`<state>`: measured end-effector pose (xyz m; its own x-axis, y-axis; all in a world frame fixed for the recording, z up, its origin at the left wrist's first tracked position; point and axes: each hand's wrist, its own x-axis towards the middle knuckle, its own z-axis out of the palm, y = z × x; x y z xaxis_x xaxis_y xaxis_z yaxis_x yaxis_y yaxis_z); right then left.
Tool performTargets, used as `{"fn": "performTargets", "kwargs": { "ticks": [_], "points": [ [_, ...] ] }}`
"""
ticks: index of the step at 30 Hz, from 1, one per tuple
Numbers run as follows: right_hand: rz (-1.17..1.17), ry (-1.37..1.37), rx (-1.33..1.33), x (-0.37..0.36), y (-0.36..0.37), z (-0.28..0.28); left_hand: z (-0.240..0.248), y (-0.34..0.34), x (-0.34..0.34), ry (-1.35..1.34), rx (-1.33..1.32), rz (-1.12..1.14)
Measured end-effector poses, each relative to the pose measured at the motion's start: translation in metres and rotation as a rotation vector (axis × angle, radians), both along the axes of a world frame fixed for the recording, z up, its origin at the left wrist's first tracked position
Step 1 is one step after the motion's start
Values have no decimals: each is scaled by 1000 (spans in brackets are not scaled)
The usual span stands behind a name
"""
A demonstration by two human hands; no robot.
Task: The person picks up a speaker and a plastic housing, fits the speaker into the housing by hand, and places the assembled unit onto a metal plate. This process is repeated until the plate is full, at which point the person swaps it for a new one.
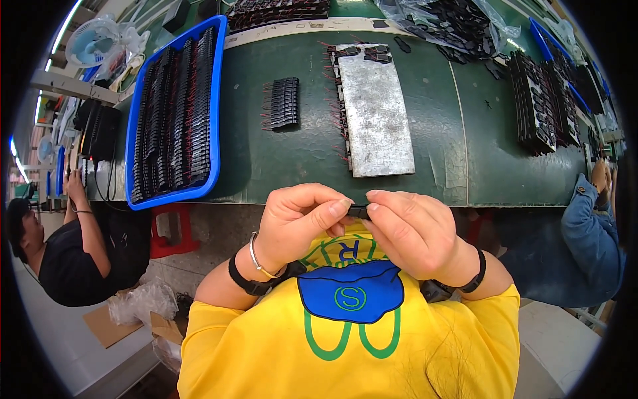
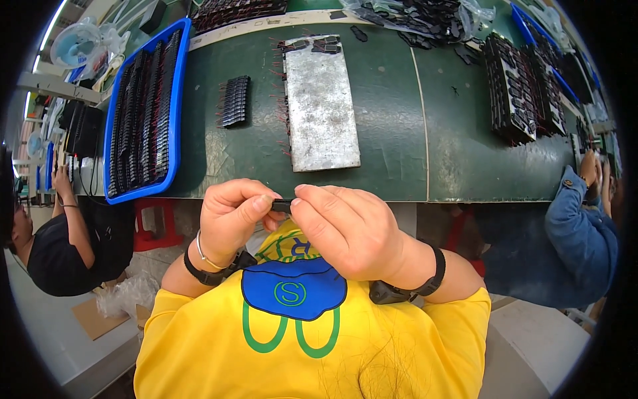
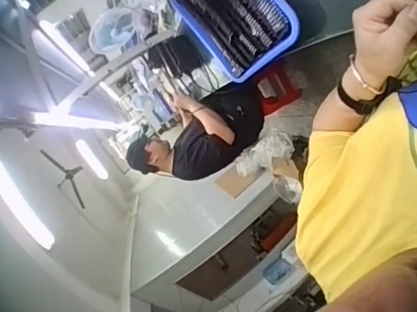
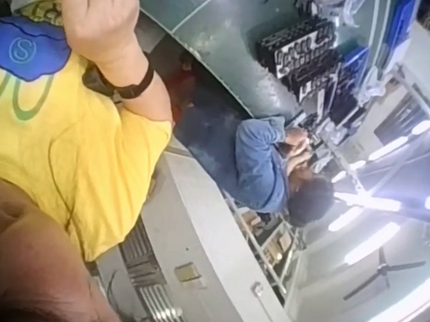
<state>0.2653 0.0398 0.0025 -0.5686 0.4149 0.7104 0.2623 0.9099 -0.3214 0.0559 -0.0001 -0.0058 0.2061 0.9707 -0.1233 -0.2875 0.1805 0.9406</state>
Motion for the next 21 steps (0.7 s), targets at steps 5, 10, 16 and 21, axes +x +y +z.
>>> {"fn": "performTargets", "kwargs": {
  "ticks": [5, 10, 16, 21],
  "points": [
    [0, 5, -35, -3, 0, 2, -4, -1, -1, -29, 13, 8],
    [-7, 25, -70, -6, -1, 2, -5, -1, -3, -62, 13, 0],
    [-18, 36, -72, -8, -2, 4, -5, -1, -5, -88, -8, -10],
    [-36, 23, -84, -10, -2, 5, -3, -1, -5, -61, -11, -11]
  ]
}}
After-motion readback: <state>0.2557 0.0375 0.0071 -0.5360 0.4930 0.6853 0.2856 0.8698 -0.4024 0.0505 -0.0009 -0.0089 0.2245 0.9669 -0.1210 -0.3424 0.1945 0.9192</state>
